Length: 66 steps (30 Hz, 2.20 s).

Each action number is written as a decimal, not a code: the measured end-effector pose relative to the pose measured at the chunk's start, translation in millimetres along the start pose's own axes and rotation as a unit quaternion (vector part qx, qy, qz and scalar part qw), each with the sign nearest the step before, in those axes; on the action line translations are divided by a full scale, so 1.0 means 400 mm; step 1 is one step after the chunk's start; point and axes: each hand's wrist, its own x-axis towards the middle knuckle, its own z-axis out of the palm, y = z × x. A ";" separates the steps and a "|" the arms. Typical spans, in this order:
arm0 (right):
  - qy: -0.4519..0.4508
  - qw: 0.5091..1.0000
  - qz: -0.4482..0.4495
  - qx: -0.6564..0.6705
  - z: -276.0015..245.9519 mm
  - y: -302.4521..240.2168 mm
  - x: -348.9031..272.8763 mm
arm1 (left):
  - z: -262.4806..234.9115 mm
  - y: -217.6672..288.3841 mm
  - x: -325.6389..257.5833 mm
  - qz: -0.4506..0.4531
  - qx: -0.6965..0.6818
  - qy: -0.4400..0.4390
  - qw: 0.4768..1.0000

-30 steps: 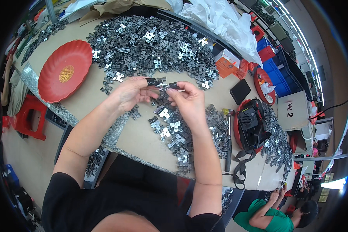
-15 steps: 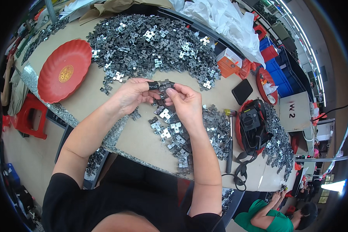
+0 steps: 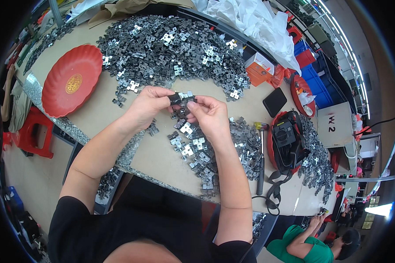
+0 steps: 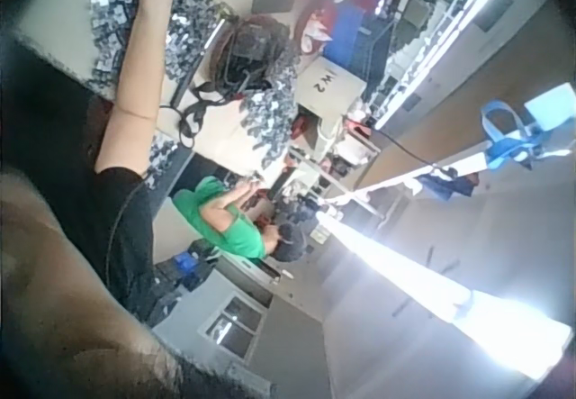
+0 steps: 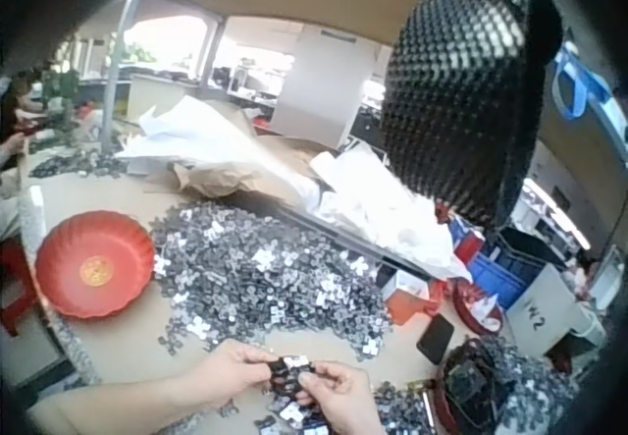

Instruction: The person assembles small metal plates and plastic components into sets by hand at a factory workbench.

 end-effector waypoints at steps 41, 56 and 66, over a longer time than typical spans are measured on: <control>-0.010 0.944 0.100 -0.313 -0.264 -0.048 0.010 | -0.103 0.072 -0.024 -0.010 0.610 -0.252 0.751; 0.256 0.777 0.082 -0.570 -0.241 0.036 0.158 | -0.047 0.039 0.023 -0.039 0.003 -0.096 0.995; 0.032 0.670 -0.231 -0.705 -0.302 0.040 0.159 | -0.048 0.043 0.028 -0.099 -0.177 -0.092 0.975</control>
